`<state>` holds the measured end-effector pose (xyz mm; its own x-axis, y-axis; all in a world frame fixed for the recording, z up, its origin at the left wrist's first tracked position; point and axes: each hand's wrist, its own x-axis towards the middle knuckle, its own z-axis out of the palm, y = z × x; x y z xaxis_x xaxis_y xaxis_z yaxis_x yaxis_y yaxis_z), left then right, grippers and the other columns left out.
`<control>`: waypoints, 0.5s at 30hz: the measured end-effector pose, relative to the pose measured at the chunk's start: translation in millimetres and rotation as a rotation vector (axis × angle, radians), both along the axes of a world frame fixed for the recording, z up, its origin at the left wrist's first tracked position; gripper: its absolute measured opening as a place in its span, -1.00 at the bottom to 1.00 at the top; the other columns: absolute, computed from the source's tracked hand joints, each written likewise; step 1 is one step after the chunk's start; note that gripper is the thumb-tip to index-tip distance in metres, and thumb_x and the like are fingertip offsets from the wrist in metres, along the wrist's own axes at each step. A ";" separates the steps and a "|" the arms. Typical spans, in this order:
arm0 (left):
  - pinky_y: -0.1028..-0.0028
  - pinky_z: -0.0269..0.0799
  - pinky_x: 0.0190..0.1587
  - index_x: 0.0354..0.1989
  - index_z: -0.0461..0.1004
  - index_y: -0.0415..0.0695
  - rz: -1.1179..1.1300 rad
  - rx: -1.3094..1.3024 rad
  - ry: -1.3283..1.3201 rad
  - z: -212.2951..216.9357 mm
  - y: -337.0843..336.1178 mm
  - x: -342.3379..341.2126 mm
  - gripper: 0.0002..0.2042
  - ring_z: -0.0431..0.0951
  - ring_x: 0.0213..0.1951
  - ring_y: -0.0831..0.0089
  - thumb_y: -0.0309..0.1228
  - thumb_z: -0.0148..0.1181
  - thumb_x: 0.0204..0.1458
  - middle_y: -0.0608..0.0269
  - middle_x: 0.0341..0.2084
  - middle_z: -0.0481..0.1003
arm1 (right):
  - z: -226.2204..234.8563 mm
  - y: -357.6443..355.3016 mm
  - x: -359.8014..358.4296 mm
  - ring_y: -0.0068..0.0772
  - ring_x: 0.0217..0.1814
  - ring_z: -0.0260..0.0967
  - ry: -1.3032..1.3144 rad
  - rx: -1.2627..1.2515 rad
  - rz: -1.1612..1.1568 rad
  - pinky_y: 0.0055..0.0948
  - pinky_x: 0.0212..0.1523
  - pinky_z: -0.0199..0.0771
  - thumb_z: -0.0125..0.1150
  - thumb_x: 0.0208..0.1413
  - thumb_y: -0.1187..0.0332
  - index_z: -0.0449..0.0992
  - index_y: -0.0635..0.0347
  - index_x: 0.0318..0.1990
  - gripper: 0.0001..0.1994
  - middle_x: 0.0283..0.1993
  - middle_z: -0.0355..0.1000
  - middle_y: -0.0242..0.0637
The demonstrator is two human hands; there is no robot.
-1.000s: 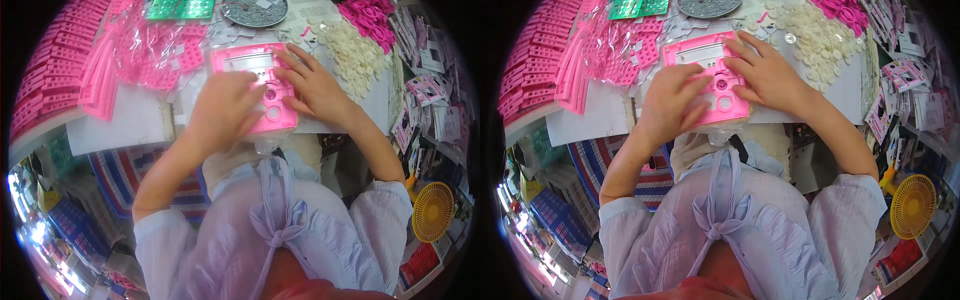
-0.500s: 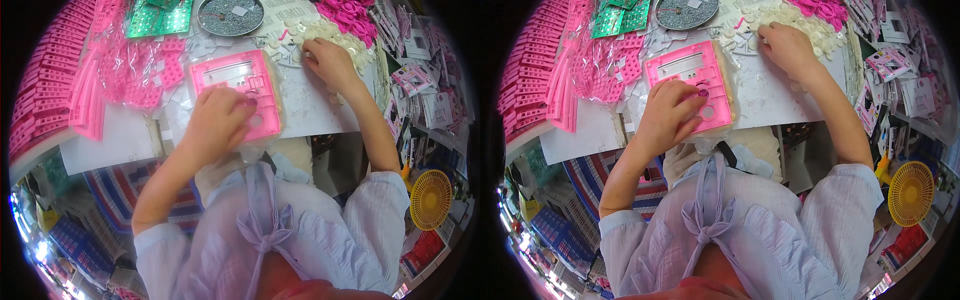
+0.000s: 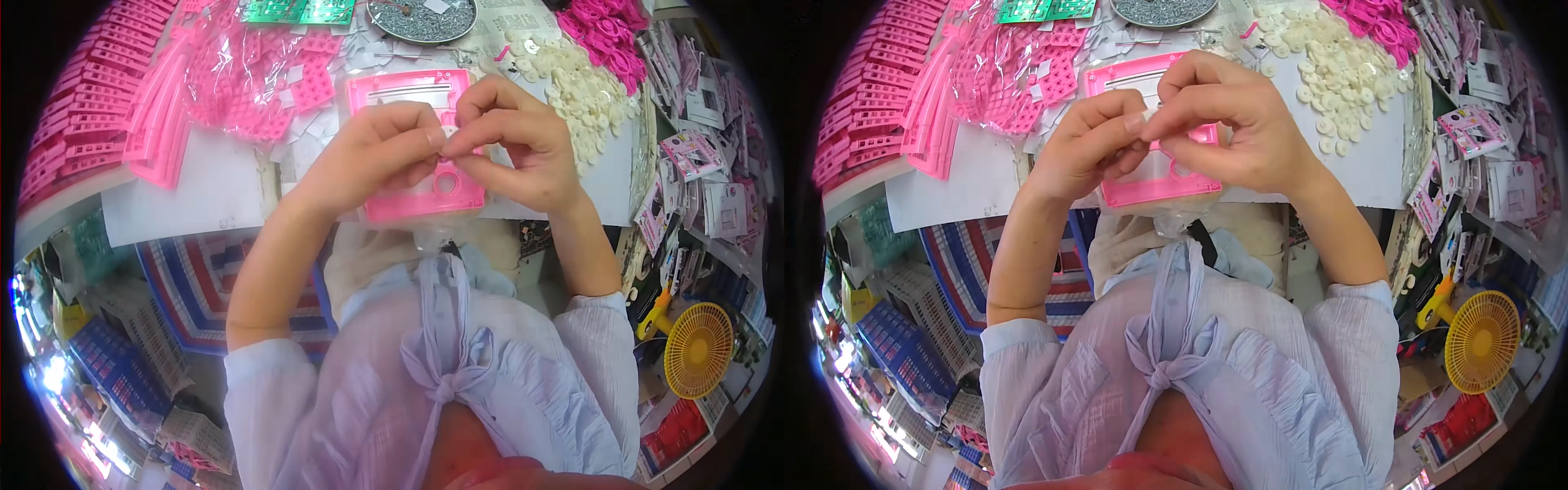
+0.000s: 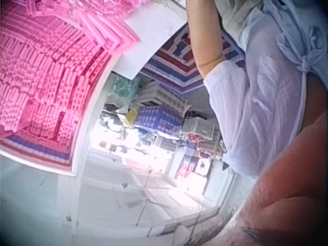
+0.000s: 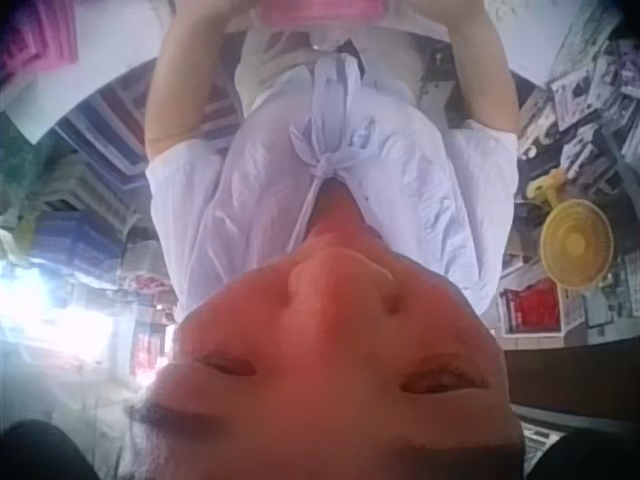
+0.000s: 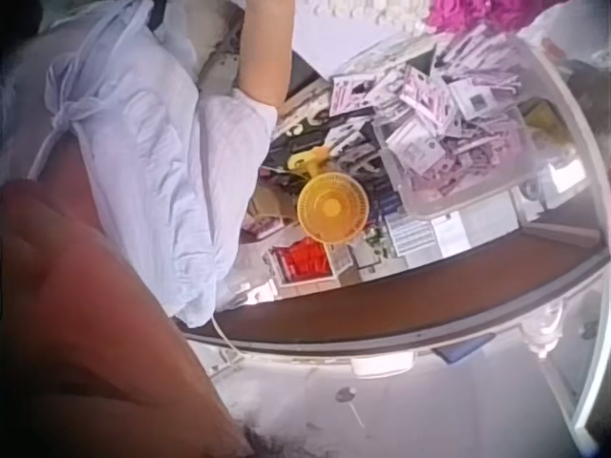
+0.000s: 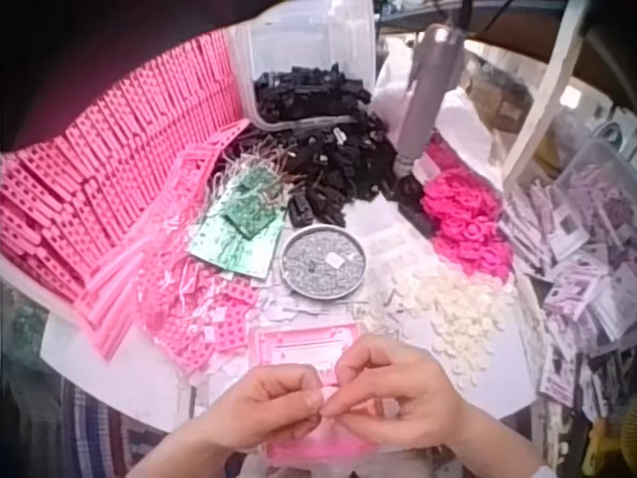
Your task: Assembling pink plastic toy piggy banks with electronic components and decorative stickers.
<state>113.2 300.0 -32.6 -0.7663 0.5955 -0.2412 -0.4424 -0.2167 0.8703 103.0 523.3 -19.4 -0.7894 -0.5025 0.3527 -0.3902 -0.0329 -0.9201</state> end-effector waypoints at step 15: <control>0.02 0.16 0.30 -0.07 0.55 -0.11 0.074 -1.112 1.264 -27.2 -5.6 37.0 -0.70 0.42 0.13 0.18 -0.33 0.31 0.01 0.20 0.01 0.49 | -32.7 -8.7 5.1 -0.19 -0.01 0.39 0.550 0.772 -0.208 -0.26 -0.07 0.48 0.36 -0.06 0.42 0.57 0.25 -0.32 -0.84 -0.17 0.50 -0.30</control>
<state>150.2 294.4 -59.8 -0.8107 0.5273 0.2545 0.5852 0.7162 0.3803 108.1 514.6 -52.1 -0.7118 -0.6196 0.3307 -0.7023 0.6220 -0.3462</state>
